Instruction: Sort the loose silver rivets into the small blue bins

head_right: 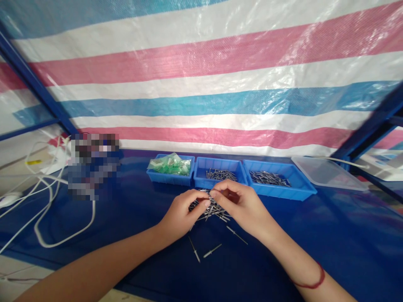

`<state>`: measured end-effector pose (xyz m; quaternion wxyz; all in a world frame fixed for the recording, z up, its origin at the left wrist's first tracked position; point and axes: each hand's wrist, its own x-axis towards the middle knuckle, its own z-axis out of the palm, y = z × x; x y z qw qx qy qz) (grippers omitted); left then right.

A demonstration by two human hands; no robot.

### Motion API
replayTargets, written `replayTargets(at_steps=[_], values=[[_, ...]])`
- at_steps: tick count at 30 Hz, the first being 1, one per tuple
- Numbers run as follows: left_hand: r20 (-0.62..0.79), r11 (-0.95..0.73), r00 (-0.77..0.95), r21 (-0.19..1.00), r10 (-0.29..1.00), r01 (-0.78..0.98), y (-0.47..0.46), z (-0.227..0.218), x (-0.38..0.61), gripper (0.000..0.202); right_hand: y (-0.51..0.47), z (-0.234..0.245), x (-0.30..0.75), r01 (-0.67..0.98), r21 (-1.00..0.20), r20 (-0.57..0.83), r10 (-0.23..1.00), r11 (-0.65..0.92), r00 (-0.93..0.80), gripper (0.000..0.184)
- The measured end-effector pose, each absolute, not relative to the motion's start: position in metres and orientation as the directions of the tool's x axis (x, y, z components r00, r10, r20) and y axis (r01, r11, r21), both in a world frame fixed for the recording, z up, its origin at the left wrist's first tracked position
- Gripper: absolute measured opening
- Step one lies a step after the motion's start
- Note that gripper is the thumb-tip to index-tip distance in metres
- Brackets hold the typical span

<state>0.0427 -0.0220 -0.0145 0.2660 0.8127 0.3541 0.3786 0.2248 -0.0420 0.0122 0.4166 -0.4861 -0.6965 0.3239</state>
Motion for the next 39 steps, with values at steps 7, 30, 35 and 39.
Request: replayTargets(at_steps=[7,30,35,39], values=[[0.463,-0.633,0.451,0.675,0.763,0.379,-0.019,-0.014,0.041,0.013,-0.045,0.013,0.225,0.494,-0.762,0.334,0.908,0.418,-0.253,0.02],[0.31,-0.919,0.867,0.187,0.39,0.347,-0.041,-0.013,0.036,0.021,-0.008,0.007,0.341,0.998,-0.061,0.481,0.877,0.007,0.024,0.034],[0.302,-0.911,0.862,0.188,0.408,0.366,-0.034,-0.012,0.035,0.019,-0.019,0.023,0.302,0.957,-0.197,0.429,0.897,0.213,-0.111,0.033],[0.301,-0.884,0.833,0.214,0.465,0.416,-0.03,-0.011,0.035,0.02,-0.03,0.028,0.281,0.869,-0.365,0.291,0.928,0.334,-0.235,0.028]])
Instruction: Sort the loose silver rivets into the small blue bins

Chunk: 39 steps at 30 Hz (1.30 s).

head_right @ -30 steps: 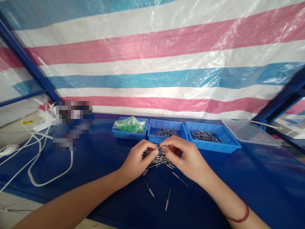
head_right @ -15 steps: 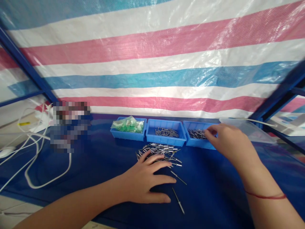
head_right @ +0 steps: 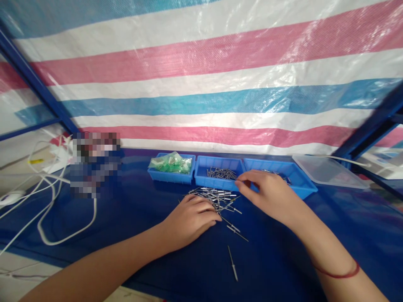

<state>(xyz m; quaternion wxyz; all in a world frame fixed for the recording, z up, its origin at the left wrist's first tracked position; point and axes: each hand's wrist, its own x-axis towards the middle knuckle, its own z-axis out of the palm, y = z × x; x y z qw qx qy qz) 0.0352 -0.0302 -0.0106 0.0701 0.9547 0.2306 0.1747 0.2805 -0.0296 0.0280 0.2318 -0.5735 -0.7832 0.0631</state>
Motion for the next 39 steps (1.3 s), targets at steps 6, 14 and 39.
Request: replayTargets(at_steps=[6,14,39], values=[[0.326,-0.846,0.786,0.298,0.525,0.442,-0.023,-0.015,0.035,0.021,-0.042,0.019,0.272,0.765,-0.539,-0.086,0.88,0.353,-0.467,0.033],[0.366,-0.769,0.676,0.288,0.639,0.571,-0.03,-0.014,0.036,0.038,-0.058,0.011,0.254,0.834,-0.433,-0.035,0.918,0.341,-0.394,0.066],[0.31,-0.785,0.721,0.247,0.619,0.568,-0.028,-0.016,0.033,0.028,-0.057,0.013,0.22,0.759,-0.345,0.054,0.818,0.553,-0.572,0.012]])
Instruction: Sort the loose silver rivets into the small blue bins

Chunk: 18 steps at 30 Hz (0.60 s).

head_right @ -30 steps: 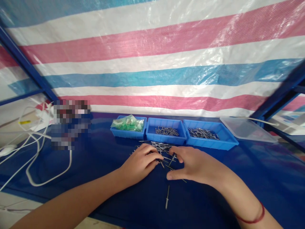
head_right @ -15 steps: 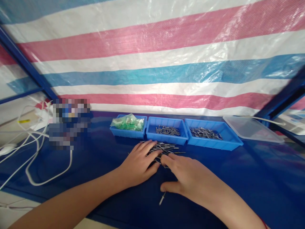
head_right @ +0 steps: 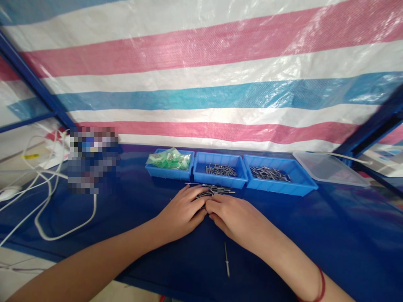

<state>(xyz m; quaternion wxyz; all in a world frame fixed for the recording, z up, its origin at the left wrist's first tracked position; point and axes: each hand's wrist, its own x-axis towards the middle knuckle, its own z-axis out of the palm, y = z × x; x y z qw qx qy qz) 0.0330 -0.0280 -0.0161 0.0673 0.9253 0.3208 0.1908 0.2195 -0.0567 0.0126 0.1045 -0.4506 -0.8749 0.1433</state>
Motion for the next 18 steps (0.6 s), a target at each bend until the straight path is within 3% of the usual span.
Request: replayTargets(at_steps=[4,10,18], values=[[0.304,-0.797,0.737,0.252,0.604,0.549,-0.026,-0.016,0.032,0.028,-0.063,0.023,0.218,0.689,-0.426,0.052,0.776,0.586,-0.628,0.012],[0.305,-0.802,0.742,0.254,0.597,0.541,-0.024,-0.015,0.032,0.032,-0.071,0.025,0.217,0.648,-0.513,-0.066,0.727,0.563,-0.684,0.008],[0.319,-0.811,0.746,0.251,0.585,0.529,-0.023,-0.016,0.031,0.032,-0.069,0.03,0.222,0.674,-0.501,-0.067,0.752,0.543,-0.656,0.011]])
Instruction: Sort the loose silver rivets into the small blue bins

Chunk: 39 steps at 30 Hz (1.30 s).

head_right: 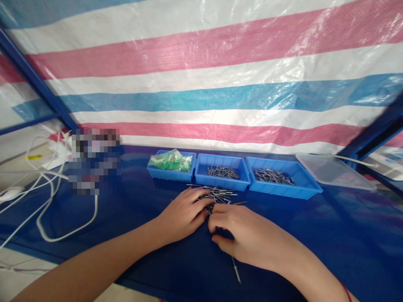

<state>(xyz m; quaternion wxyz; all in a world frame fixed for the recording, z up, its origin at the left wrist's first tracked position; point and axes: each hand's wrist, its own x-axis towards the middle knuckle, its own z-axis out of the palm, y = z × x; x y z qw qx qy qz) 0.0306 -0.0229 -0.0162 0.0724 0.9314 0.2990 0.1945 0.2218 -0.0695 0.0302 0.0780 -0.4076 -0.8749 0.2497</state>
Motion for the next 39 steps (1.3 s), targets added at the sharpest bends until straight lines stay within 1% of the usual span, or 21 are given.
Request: replayTargets(at_steps=[2,5,7,9,11,15,20,23,29,32,35,39], values=[[0.317,-0.814,0.75,0.248,0.58,0.525,-0.023,-0.016,0.03,0.031,-0.069,0.03,0.228,0.707,-0.476,-0.068,0.78,0.522,-0.622,0.009],[0.311,-0.815,0.753,0.238,0.58,0.529,-0.024,-0.015,0.03,0.032,-0.068,0.026,0.238,0.778,-0.425,-0.123,0.821,0.464,-0.557,0.009],[0.307,-0.813,0.753,0.233,0.582,0.533,-0.024,-0.015,0.029,0.032,-0.067,0.021,0.24,0.786,-0.434,-0.167,0.818,0.44,-0.55,0.009],[0.304,-0.812,0.753,0.233,0.583,0.534,-0.024,-0.015,0.029,0.032,-0.066,0.018,0.239,0.774,-0.459,-0.181,0.807,0.436,-0.561,0.008],[0.303,-0.812,0.754,0.235,0.583,0.534,-0.024,-0.016,0.029,0.033,-0.066,0.017,0.235,0.76,-0.469,-0.165,0.801,0.449,-0.575,0.009],[0.314,-0.815,0.753,0.244,0.578,0.525,-0.023,-0.016,0.029,0.032,-0.066,0.016,0.229,0.744,-0.449,-0.113,0.795,0.494,-0.596,0.017],[0.311,-0.816,0.755,0.256,0.578,0.519,-0.023,-0.015,0.029,0.032,-0.066,0.016,0.231,0.714,-0.461,-0.032,0.794,0.527,-0.607,0.029],[0.314,-0.816,0.754,0.259,0.577,0.517,-0.023,-0.014,0.029,0.032,-0.066,0.015,0.231,0.703,-0.453,-0.006,0.786,0.549,-0.618,0.031],[0.317,-0.815,0.751,0.258,0.579,0.519,-0.023,-0.013,0.029,0.032,-0.063,0.011,0.221,0.742,-0.38,0.007,0.804,0.552,-0.594,0.025],[0.309,-0.817,0.757,0.253,0.576,0.518,-0.023,-0.013,0.03,0.032,-0.062,0.007,0.217,0.771,-0.308,0.017,0.813,0.558,-0.581,0.023],[0.314,-0.818,0.756,0.254,0.574,0.516,-0.023,-0.013,0.031,0.032,-0.061,0.002,0.217,0.772,-0.231,0.088,0.803,0.592,-0.59,0.021],[0.319,-0.813,0.749,0.274,0.581,0.513,-0.023,-0.013,0.031,0.031,-0.061,-0.003,0.221,0.741,-0.161,0.186,0.758,0.652,-0.626,0.023]])
